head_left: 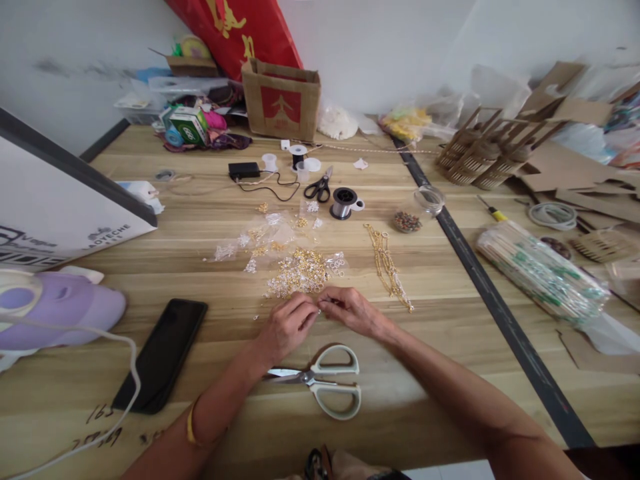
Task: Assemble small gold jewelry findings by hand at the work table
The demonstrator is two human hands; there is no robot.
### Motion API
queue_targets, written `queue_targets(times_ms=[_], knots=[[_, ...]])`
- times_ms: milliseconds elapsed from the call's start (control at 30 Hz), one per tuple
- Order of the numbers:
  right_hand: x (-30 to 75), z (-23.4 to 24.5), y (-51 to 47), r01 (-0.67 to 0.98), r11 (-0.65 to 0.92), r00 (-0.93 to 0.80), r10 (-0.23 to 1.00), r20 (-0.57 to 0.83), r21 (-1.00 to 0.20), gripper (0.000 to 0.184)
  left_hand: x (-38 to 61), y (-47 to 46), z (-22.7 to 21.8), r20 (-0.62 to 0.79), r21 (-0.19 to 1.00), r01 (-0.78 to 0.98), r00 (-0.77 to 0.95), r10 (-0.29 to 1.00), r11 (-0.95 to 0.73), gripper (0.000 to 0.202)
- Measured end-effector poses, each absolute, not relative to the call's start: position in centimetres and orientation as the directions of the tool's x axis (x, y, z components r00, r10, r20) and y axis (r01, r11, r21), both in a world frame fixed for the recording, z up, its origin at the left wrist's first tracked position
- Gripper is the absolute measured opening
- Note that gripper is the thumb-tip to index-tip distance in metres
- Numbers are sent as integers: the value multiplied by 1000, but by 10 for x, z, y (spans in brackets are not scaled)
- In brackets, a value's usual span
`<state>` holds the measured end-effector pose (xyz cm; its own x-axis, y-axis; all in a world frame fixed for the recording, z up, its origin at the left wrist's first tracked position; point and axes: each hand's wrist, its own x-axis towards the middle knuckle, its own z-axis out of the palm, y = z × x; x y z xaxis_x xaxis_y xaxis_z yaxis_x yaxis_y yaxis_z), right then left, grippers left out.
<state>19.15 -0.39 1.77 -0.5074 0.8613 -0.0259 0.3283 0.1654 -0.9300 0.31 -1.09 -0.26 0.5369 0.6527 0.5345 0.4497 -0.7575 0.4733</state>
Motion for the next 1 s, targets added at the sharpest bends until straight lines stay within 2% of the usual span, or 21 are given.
queue_targets(times_ms=[300, 400, 467, 567, 733, 833, 1000], knots=[[193, 15, -4, 334, 192, -493, 870, 3, -923, 18, 5, -10, -1, 512, 578, 414, 487, 708, -703, 12], [193, 17, -6, 329, 246, -488, 871, 59, -912, 19, 5, -9, 0, 485, 630, 412, 455, 747, -659, 12], [193, 19, -8, 361, 331, -512, 852, 111, -872, 16, 5, -9, 1, 476, 659, 400, 433, 765, -637, 12], [193, 24, -11, 481, 456, -530, 832, 166, -749, 13, 6, -9, 2, 465, 691, 382, 415, 782, -613, 14], [192, 29, -18, 625, 500, -517, 841, 162, -599, 14, 6, -10, 2, 434, 699, 411, 407, 804, -585, 12], [189, 31, -22, 646, 504, -530, 837, 139, -573, 14, 6, -11, 1, 428, 697, 411, 418, 801, -587, 11], [183, 28, -27, 602, 517, -552, 820, 151, -608, 12, 6, -11, 0, 411, 701, 429, 411, 814, -570, 11]])
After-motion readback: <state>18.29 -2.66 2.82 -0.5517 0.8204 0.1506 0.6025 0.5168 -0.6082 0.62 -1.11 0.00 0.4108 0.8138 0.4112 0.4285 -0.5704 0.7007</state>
